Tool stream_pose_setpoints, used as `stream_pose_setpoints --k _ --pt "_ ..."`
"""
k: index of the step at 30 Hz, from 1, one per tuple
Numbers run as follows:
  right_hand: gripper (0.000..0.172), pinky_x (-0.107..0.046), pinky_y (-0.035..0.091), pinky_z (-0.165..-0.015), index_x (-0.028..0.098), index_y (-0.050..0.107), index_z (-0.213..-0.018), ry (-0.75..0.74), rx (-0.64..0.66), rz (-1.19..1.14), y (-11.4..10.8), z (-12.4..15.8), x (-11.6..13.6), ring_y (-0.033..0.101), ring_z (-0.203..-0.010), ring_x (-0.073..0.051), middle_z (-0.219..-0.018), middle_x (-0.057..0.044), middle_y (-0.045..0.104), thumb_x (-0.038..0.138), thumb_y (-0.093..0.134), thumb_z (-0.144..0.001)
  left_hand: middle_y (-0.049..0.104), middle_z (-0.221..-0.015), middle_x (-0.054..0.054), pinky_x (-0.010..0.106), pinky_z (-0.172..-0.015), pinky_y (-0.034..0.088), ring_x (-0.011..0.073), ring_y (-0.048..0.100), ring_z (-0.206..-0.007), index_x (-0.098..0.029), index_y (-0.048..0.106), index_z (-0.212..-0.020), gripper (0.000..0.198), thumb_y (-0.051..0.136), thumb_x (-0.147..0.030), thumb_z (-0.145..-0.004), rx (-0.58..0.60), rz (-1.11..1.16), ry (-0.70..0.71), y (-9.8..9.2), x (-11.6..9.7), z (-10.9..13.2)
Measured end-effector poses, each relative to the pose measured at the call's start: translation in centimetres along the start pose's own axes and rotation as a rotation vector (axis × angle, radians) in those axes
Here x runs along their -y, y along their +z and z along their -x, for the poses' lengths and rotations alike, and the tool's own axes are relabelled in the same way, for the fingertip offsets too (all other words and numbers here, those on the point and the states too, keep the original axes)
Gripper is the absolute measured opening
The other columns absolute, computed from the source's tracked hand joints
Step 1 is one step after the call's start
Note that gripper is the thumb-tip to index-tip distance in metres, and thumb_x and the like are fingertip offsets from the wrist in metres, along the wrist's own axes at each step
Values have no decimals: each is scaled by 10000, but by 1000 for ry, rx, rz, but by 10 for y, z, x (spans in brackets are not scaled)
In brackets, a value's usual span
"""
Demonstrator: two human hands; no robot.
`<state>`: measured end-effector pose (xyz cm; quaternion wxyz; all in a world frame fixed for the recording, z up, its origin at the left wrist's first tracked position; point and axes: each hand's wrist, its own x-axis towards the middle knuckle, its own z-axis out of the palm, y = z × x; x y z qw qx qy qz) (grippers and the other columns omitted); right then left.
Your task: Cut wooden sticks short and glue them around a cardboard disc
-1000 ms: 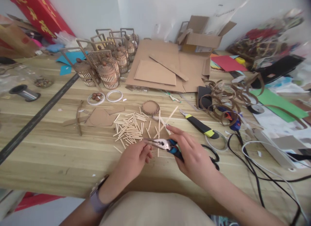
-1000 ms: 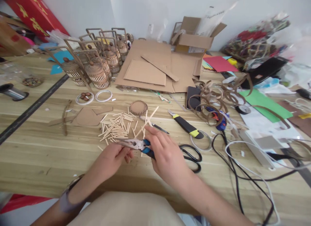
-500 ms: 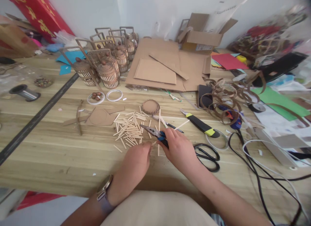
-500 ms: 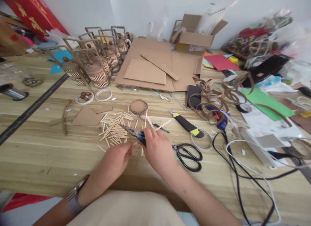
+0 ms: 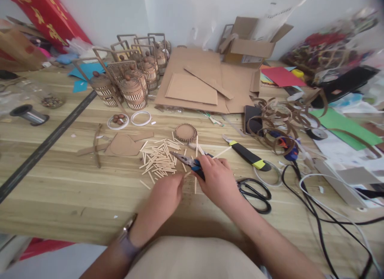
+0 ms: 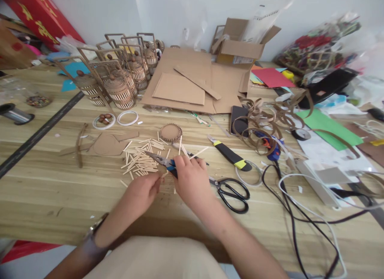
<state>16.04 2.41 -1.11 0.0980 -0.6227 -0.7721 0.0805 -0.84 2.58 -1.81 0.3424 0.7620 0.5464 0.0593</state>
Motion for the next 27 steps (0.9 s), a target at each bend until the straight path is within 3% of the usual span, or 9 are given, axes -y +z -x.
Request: stream_pose_setpoints --k 2,4,8,10,15,21,27 --pt "101 -311 372 -719 195 534 -959 -48 134 -257 -12 -2 -13 591 -781 -211 -868 -48 663 261 553 -886 640 -689 36 281 -648 435 175 620 -641 -193 553 -731 291 382 -286 -947 169 298 98 -10 8 2" --pt "93 -267 383 -648 211 513 -915 -64 227 -469 -25 -2 -24 560 -725 -173 -820 -13 631 299 533 -892 642 -694 19 264 -614 447 148 609 -600 -188 550 -753 315 420 -408 -936 314 608 108 -16 15 3" --pt "63 -253 390 -629 214 500 -891 -72 246 -514 -35 3 -24 544 -713 -161 -809 -11 613 275 513 -898 711 -812 61 275 -645 470 182 679 -717 -164 591 -833 387 566 -550 -826 321 971 -114 -13 13 1" --pt "40 -270 412 -666 208 513 -925 -114 257 -450 -30 5 -17 577 -774 -185 -857 -38 635 232 517 -895 727 -858 78 292 -678 477 215 696 -799 -157 626 -861 430 607 -579 -783 317 1023 -163 -7 7 -3" --pt "242 -348 454 -794 167 516 -1088 -184 229 -332 -11 8 -12 609 -965 -262 -1026 -122 656 108 530 -854 738 -803 84 314 -699 476 237 703 -802 -147 675 -825 459 639 -595 -730 353 972 -143 2 -1 -9" --pt "364 -315 474 -756 169 496 -1155 -200 254 -411 -9 10 -15 633 -909 -227 -1044 -109 666 37 524 -817 736 -792 66 316 -704 478 224 704 -771 -159 664 -857 437 687 -561 -690 408 1037 -159 6 2 -9" --pt "338 -313 507 -777 202 515 -1151 -170 268 -532 -8 10 -15 657 -897 -212 -965 -63 684 81 538 -836 704 -706 48 301 -661 470 194 675 -683 -156 637 -787 425 697 -567 -694 446 1041 -91 9 2 -7"
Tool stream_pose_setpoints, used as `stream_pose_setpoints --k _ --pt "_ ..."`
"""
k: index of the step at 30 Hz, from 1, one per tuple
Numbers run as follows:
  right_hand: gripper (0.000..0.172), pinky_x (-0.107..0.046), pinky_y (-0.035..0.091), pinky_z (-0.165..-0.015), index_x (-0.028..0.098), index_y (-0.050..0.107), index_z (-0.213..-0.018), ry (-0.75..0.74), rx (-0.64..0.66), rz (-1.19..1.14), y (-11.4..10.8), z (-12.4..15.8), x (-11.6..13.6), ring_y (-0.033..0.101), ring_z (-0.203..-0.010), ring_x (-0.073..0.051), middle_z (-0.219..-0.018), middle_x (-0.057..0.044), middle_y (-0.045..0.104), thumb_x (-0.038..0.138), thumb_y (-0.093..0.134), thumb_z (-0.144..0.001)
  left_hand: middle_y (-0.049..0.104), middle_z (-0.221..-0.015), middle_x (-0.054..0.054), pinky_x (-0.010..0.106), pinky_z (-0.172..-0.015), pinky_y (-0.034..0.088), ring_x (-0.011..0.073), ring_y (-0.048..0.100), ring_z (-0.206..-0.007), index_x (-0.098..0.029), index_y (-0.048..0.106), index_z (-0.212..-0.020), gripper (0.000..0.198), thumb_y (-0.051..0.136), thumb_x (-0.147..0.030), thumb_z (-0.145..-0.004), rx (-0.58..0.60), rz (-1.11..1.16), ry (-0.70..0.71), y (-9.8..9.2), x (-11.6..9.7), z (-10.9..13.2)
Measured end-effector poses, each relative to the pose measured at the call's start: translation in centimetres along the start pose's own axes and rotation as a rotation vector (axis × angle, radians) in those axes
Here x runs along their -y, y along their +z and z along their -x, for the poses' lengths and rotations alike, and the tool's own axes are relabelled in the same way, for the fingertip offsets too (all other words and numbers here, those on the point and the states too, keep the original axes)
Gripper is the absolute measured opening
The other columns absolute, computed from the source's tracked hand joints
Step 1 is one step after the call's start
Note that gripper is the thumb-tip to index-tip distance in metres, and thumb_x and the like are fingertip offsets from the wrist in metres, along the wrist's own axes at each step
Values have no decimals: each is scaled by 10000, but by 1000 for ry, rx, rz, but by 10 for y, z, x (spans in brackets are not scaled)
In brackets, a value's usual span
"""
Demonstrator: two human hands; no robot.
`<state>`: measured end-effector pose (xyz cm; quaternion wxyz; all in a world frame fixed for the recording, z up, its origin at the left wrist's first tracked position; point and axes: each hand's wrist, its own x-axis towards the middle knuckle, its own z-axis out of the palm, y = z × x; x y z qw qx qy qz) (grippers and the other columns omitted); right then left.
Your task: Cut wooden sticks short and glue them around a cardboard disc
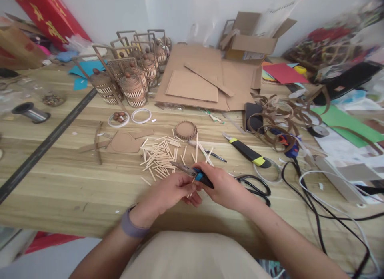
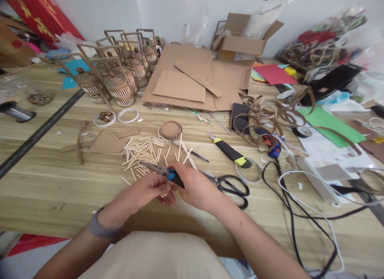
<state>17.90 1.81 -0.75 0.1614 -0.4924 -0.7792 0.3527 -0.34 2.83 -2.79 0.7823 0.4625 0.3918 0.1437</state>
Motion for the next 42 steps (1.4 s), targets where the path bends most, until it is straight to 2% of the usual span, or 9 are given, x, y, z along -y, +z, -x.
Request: stream_pose_setpoints --k 2,5,8,14,21,31,36,40,42 --pt "341 -339 513 -847 200 503 -1180 -53 -64 -19 2 0 -2 636 -1004 -220 -1076 -92 647 108 541 -854 693 -687 37 297 -657 469 185 662 -665 -160 623 -767 414 707 -558 -691 -39 46 4 1 1 0" --pt "433 -397 488 -961 198 464 -1247 -106 -234 28 7 2 -2 509 -1229 -266 -1305 -158 471 183 619 -843 670 -686 13 288 -674 470 164 637 -663 -162 618 -734 390 727 -534 -682 -156 171 40 2 2 -3" --pt "586 -436 508 -953 203 452 -1264 -74 -325 76 16 4 0 471 -1254 -307 -1297 -168 404 271 748 -763 655 -689 -1 278 -683 468 150 614 -658 -164 641 -751 343 744 -484 -680 -219 279 93 4 1 -5" --pt "646 -440 550 -898 196 449 -1258 -93 -397 143 30 4 1 506 -1196 -313 -1222 -157 414 201 783 -704 669 -682 8 257 -631 444 169 628 -663 -169 649 -727 251 756 -382 -648 -246 373 120 13 -1 -8" --pt "590 -418 583 -839 200 449 -1261 -92 -440 161 27 5 -2 589 -1063 -266 -1227 -149 408 176 722 -738 701 -754 34 287 -722 466 190 652 -746 -163 664 -764 231 700 -391 -754 -227 359 174 16 8 -9" --pt "536 -403 572 -845 214 437 -1274 -101 -427 91 30 6 -5 527 -1179 -285 -1217 -149 426 224 686 -799 698 -802 33 308 -769 481 200 655 -798 -161 644 -791 251 698 -405 -772 -243 340 214 19 8 -8" --pt "536 -432 503 -915 234 472 -1242 -14 -304 -44 15 17 0 536 -1138 -280 -1189 -119 497 386 718 -792 712 -828 38 314 -779 493 205 672 -816 -163 634 -855 315 716 -450 -757 -244 300 185 18 2 1" --pt "381 -343 488 -736 208 557 -1121 274 -29 -266 -14 37 0 579 -832 -207 -936 -51 604 476 596 -853 729 -781 43 327 -769 497 208 692 -785 -167 635 -919 340 678 -479 -790 -248 216 111 12 -2 13" --pt "380 -302 451 -686 186 585 -1084 376 93 -383 -26 45 -2 547 -784 -182 -880 -39 604 488 577 -853 733 -771 48 316 -730 491 205 694 -754 -166 635 -917 319 656 -464 -806 -236 167 86 10 -3 17"
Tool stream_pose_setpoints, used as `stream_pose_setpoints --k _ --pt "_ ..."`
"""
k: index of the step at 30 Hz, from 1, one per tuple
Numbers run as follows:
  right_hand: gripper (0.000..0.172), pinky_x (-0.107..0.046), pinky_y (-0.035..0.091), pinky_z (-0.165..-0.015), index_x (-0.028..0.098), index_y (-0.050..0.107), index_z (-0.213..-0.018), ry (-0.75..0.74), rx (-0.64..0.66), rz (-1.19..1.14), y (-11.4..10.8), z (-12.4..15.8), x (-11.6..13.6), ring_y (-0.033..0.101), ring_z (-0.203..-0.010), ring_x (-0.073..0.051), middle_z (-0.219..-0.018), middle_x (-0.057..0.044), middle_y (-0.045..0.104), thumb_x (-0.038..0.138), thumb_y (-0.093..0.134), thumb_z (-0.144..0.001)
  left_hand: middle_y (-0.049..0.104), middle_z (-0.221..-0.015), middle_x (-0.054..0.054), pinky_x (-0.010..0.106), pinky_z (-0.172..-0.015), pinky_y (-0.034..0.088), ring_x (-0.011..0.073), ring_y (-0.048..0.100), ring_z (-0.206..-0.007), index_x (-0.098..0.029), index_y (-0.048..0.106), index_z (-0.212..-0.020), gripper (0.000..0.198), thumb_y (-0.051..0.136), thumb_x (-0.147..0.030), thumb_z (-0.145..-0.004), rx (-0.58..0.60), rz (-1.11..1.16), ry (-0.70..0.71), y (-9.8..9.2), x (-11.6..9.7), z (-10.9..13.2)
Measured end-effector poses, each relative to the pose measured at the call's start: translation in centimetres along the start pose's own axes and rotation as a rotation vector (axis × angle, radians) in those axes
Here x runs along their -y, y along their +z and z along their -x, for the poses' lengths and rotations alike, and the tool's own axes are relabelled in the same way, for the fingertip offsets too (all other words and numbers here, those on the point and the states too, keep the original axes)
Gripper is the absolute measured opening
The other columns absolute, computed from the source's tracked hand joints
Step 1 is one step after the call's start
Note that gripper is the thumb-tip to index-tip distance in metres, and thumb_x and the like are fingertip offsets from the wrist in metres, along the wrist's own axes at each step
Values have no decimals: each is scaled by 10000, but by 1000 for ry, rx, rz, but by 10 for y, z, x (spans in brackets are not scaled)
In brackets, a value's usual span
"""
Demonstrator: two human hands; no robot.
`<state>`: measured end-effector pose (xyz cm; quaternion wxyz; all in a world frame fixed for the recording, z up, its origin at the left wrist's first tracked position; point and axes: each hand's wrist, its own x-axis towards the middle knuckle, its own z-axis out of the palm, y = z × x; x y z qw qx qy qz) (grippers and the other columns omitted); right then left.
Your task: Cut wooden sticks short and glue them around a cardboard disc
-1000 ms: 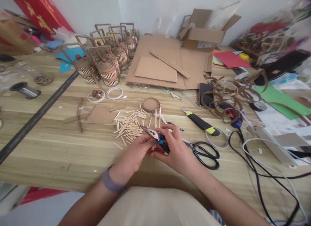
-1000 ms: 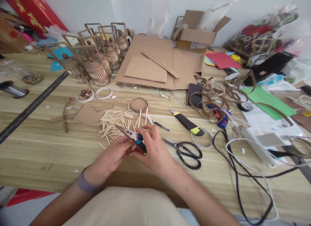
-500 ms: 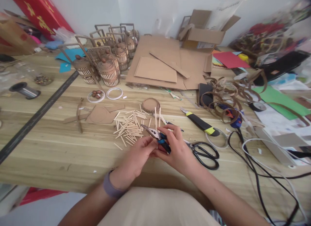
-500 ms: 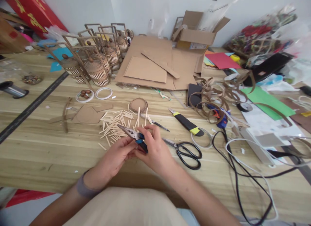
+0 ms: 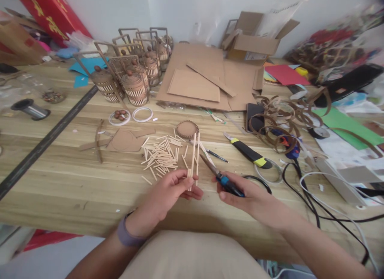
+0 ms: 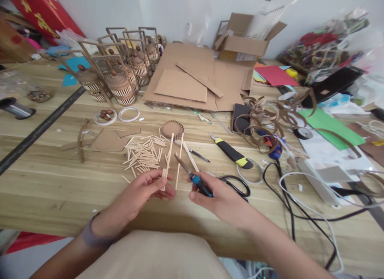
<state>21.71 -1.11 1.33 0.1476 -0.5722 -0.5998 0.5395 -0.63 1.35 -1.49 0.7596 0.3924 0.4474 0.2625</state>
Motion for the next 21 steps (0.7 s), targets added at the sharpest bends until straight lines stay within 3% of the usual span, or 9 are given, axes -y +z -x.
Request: stream_pose_setpoints --k 4,9,21 --pt "320 -260 397 -658 189 624 -1018 169 196 -166 -9 9 -3 511 -786 -156 -877 -19 589 435 627 -813 725 -736 40 290 -672 475 186 686 -696 -158 633 -897 269 631 -415 -820 50 -66 -12 1 -3 4" --pt "231 -260 389 -701 181 635 -960 157 297 -221 -3 7 3 500 -824 -154 -885 -12 578 331 622 -785 714 -702 35 288 -675 485 182 682 -695 -160 625 -835 274 631 -432 -816 117 -99 -53 6 -4 7" --pt "255 -285 370 -727 177 611 -922 156 346 -247 0 -2 18 501 -825 -160 -861 -6 570 270 577 -687 695 -686 28 272 -646 487 148 649 -627 -161 656 -840 381 647 -538 -784 217 -59 -81 7 0 7"
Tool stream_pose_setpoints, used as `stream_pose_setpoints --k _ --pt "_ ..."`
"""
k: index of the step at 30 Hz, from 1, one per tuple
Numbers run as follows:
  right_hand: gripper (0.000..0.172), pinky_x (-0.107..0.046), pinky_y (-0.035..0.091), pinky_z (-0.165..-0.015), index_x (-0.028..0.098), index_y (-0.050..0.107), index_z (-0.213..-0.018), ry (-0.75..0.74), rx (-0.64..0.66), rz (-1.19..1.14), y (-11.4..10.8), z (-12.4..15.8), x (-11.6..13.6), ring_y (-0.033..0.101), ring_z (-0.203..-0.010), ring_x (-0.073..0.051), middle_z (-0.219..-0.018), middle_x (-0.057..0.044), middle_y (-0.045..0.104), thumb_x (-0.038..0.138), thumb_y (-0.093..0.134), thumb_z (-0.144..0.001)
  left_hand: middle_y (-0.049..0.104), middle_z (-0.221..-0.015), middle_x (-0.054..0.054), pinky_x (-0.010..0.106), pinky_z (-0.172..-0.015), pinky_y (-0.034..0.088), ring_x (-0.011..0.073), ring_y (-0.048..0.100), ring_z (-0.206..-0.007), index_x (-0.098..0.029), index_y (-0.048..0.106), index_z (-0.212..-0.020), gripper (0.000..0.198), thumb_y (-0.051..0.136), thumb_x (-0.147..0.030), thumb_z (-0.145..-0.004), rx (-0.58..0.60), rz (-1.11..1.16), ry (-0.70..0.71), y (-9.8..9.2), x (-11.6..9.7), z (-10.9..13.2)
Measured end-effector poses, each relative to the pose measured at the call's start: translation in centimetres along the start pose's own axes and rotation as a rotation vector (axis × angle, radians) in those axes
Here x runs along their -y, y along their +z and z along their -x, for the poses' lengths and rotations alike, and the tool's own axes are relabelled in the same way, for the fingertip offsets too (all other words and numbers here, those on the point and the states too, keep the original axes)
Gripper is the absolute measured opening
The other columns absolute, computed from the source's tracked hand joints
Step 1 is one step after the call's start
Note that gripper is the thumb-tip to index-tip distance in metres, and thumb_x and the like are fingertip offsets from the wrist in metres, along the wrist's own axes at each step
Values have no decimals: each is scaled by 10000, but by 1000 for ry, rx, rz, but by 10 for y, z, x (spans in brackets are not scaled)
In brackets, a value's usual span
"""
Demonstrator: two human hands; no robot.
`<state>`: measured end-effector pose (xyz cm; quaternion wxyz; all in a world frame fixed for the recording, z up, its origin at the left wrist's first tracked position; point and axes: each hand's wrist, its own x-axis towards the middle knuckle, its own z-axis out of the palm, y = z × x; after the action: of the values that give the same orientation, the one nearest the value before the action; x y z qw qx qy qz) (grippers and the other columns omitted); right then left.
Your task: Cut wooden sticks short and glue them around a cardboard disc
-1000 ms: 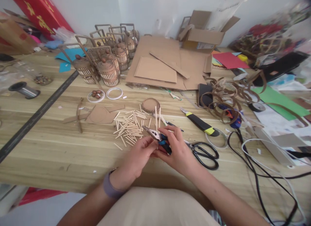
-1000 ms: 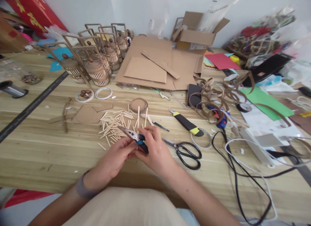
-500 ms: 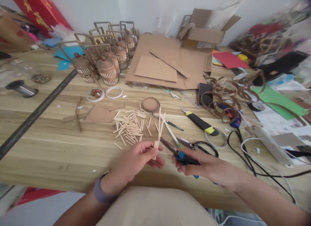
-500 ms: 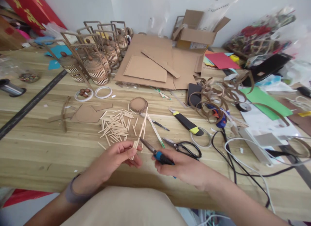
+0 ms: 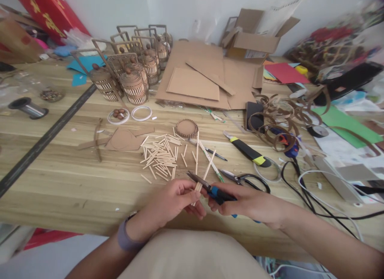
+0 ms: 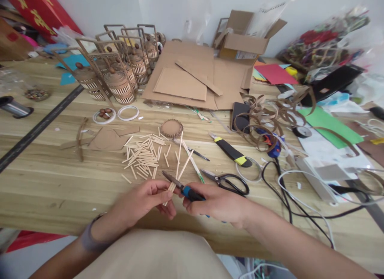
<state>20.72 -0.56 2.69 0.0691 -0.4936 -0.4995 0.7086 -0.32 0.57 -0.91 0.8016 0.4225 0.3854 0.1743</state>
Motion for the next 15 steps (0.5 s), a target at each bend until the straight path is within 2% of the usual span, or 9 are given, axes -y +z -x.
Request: stream_pose_setpoints --k 7,11,15 --pt "261 -281 387 -726 180 609 -949 -21 -9 73 -1 -3 -8 502 -824 -162 -862 -7 567 276 569 -709 690 -671 32 288 -650 484 159 645 -622 -162 661 -842 387 649 -543 -773 20 -18 -17 -1 0 0" --pt "201 -274 394 -688 189 604 -929 -30 -70 243 0 -6 -15 501 -790 -165 -842 -7 569 239 546 -744 668 -636 23 282 -641 478 150 625 -599 -158 669 -841 407 639 -557 -769 11 -32 -15 0 -1 0" --pt "179 -286 402 -707 197 589 -889 -45 -155 353 6 -7 -9 520 -783 -181 -806 -9 577 189 510 -728 654 -627 24 282 -643 475 147 615 -596 -151 682 -848 438 615 -578 -782 11 -59 -6 1 -1 1"
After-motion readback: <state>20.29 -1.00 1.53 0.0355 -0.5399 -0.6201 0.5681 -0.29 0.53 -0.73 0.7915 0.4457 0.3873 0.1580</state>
